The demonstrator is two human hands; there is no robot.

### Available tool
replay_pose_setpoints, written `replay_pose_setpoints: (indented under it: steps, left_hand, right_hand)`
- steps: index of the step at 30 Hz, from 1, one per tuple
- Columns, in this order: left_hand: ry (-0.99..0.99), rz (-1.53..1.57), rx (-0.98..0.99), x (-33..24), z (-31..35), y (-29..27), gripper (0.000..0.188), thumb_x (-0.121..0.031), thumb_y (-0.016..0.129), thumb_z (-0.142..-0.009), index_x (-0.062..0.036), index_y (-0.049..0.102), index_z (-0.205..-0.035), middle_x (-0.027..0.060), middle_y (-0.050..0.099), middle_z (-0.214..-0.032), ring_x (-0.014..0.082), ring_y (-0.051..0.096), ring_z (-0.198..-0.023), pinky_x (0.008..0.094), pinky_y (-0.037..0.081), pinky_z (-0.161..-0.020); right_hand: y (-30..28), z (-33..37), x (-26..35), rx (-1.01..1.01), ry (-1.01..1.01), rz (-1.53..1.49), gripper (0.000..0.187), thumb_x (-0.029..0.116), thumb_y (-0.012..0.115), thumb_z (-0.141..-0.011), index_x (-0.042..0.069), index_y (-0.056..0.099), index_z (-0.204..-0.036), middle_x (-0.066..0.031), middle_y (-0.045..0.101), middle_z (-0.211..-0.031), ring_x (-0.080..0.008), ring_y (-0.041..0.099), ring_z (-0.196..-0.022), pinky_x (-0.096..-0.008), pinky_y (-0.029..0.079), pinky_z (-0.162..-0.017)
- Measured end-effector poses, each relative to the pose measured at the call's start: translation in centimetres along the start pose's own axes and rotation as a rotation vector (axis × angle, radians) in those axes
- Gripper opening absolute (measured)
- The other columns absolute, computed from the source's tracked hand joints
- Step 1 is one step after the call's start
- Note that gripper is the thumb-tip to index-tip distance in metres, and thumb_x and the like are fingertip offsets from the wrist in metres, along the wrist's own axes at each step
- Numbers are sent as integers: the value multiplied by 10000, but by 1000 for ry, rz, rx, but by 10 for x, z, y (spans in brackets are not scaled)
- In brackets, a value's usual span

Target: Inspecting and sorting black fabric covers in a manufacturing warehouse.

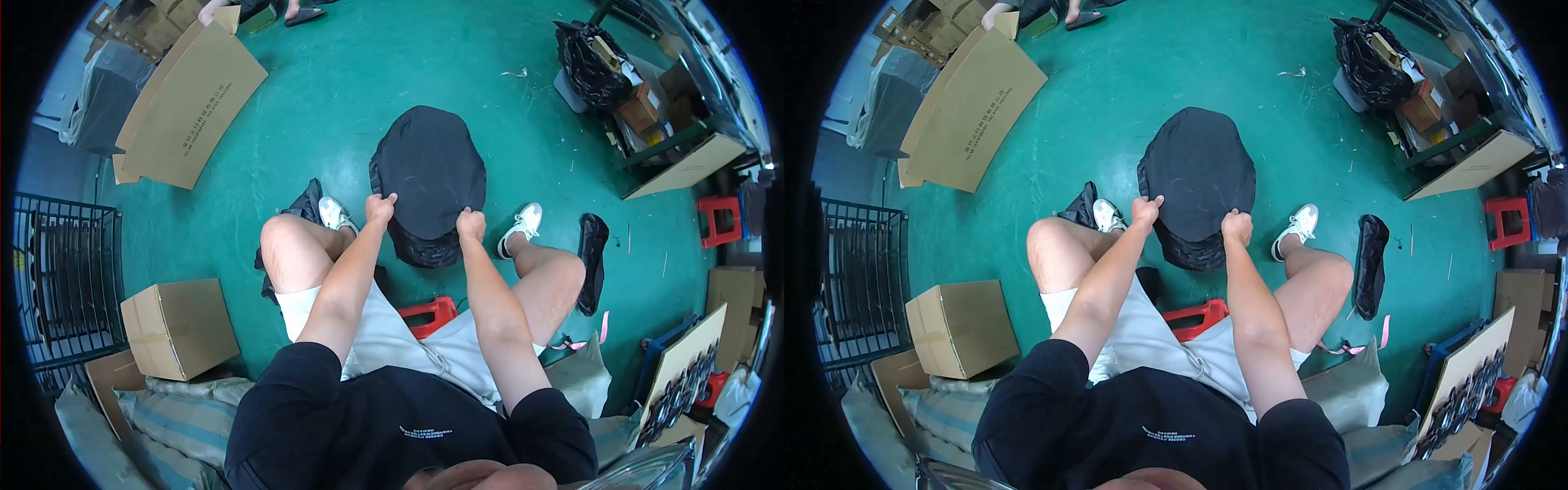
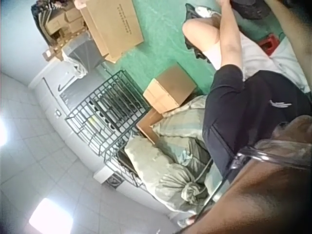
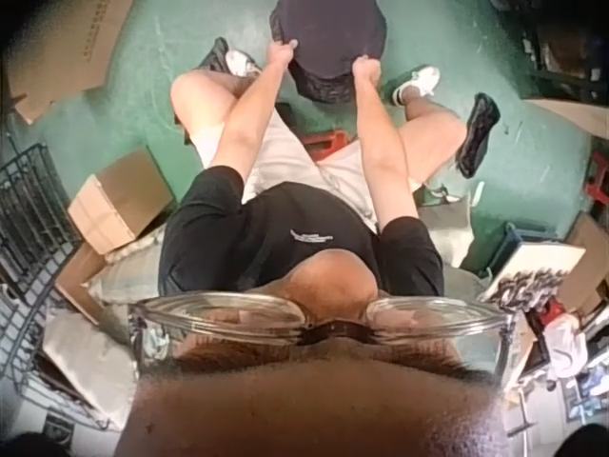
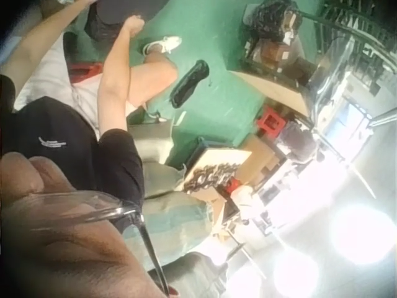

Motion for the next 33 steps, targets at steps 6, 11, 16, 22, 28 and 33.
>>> replay_pose_setpoints:
  steps: [6, 11, 16, 22, 28, 33]
  left_hand:
    - [-83, -25, 39, -7, 27, -12, 557, -291, 764, -865, 87, 604, -1242, 213, 669, -1191, 254, 655, -1072, 353, 491, -917]
    - [-20, -28, -38, -14, 40, -18, 386, -330, 738, -869, 47, 689, -933, 208, 708, -939, 337, 681, -929, 421, 492, -824]
    - [73, -316, 6, -11, 46, -8, 421, -411, 704, -875, 9, 686, -901, 236, 696, -960, 413, 658, -949, 472, 499, -824]
    - [76, -282, -13, 5, 40, -18, 443, -427, 725, -857, 6, 643, -811, 232, 689, -900, 399, 662, -906, 473, 493, -800]
    - [78, -309, 58, -5, 47, -4, 435, -417, 724, -859, 7, 639, -811, 225, 691, -887, 389, 664, -901, 457, 493, -804]
    - [46, -313, 62, 17, 37, -9, 398, -395, 719, -860, -1, 683, -899, 219, 703, -978, 395, 662, -974, 448, 499, -851]
  right_hand:
    - [-6, 6, -18, 15, -98, -9, 397, 412, 552, -965, 66, 713, -1074, -214, 674, -1151, -402, 627, -1100, -510, 500, -912]
    - [0, 4, -29, -46, -144, -56, 394, 390, 571, -960, 30, 733, -961, -227, 707, -987, -388, 666, -993, -468, 501, -862]
    - [-1, -11, -38, 32, -55, -4, 362, 418, 565, -950, 133, 732, -1098, -179, 684, -1161, -386, 626, -1110, -493, 496, -928]
    - [2, 5, -23, 48, -82, 69, 372, 408, 562, -949, 115, 731, -1103, -168, 687, -1166, -378, 624, -1119, -498, 501, -928]
    - [-10, 0, -34, -39, -29, 51, 353, 400, 552, -956, 116, 731, -1068, -176, 692, -1133, -383, 630, -1097, -511, 506, -908]
    - [-7, 16, -21, -31, -103, 52, 340, 350, 550, -953, 65, 721, -1025, -209, 691, -1084, -418, 638, -1033, -516, 501, -891]
Point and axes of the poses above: each hand's wrist, its own z-axis away from the middle knuckle, its own y-axis out of the palm, x = y × z, the point moved 6 cm from there along -z, towards the middle knuckle
